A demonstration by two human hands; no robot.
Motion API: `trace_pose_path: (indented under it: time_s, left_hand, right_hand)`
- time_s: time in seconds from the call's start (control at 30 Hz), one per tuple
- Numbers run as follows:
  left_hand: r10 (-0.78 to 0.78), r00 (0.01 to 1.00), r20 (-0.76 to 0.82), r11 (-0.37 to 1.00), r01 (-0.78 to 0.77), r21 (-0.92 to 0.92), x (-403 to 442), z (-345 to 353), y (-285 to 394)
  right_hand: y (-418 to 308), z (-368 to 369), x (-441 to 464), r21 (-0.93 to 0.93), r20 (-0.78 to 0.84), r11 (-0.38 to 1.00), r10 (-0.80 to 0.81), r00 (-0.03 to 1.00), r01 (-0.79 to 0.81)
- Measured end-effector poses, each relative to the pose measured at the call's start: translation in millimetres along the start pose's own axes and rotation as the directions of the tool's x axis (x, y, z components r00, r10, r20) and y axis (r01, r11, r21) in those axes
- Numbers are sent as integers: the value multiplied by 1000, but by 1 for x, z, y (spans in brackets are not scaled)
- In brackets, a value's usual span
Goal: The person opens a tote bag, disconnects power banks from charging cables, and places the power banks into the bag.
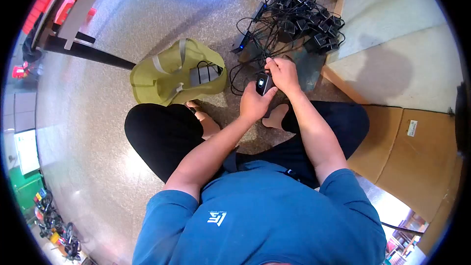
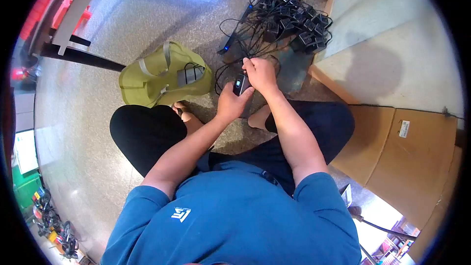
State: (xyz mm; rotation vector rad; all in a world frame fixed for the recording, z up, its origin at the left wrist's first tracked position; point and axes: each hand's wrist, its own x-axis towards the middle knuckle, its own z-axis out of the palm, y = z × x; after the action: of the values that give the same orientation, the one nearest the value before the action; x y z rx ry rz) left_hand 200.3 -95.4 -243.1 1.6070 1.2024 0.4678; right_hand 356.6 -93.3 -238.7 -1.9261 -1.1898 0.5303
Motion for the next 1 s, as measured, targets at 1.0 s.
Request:
trace_pose_path:
  time_s: [1.0]
  left_hand:
    - [196, 976, 91, 916, -215, 340, 15, -54, 20]
  right_hand:
    - [-36, -26, 0, 314, 247, 940, 57, 967, -136]
